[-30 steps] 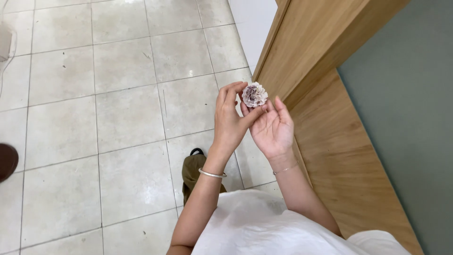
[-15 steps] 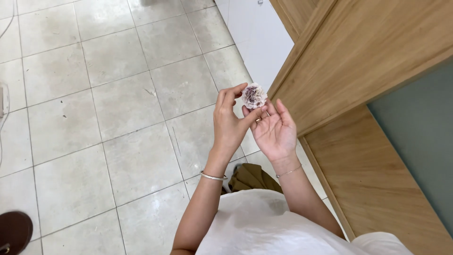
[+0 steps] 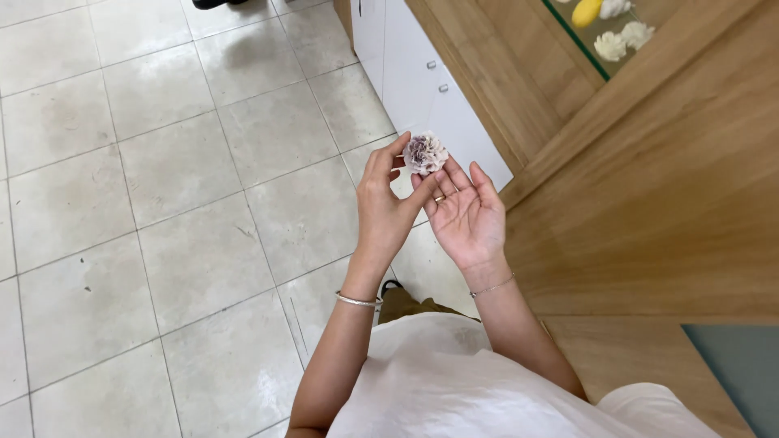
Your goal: Inspecting and placing various decorative flower-shaped candles onto a glass display shelf from a production workbench.
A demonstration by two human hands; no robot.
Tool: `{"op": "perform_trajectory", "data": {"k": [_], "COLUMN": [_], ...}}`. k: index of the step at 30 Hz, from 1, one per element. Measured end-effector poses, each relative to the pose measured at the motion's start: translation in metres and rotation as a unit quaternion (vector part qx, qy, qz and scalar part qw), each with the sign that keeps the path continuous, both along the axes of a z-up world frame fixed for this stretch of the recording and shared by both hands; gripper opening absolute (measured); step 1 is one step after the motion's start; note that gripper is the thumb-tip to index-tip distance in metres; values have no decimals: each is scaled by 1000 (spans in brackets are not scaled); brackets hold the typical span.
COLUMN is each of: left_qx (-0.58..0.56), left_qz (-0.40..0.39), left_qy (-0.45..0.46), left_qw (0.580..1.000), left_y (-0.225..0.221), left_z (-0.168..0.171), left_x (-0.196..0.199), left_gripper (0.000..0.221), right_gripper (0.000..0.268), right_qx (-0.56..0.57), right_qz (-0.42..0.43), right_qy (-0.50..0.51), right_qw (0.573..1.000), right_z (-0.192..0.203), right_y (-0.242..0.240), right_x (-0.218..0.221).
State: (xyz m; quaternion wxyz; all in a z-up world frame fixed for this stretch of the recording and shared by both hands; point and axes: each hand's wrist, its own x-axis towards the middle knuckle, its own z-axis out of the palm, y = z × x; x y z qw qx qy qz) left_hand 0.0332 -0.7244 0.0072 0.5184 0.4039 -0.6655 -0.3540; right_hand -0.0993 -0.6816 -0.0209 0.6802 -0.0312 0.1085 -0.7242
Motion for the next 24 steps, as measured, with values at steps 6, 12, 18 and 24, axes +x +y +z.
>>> {"op": "perform_trajectory", "data": {"k": [6,12,18,24], "left_qx": [-23,-17,-30,5], "left_qz": [-36,-57,-159,-318], "left_qy": [14,-9,-3,50], "left_qw": [999,998,987,947], "left_y": [-101,-188,-294,-408], "left_z": [7,-15,-18,-13], "left_x": [-50,-94,-141,-196], "left_gripper": [67,62,58,56], "right_gripper": [44,41,41,45], "right_qx": [16,41,9,19], "right_qz": [-50,-111,-172,-267], "right_qy": [3,16,47,52], "right_qw": [999,993,984,962], "right_z": [5,-16,-21,-15], "right_y": [-96,-161,-239,-323], "right_x": [-43,-75,-111,-144]}}
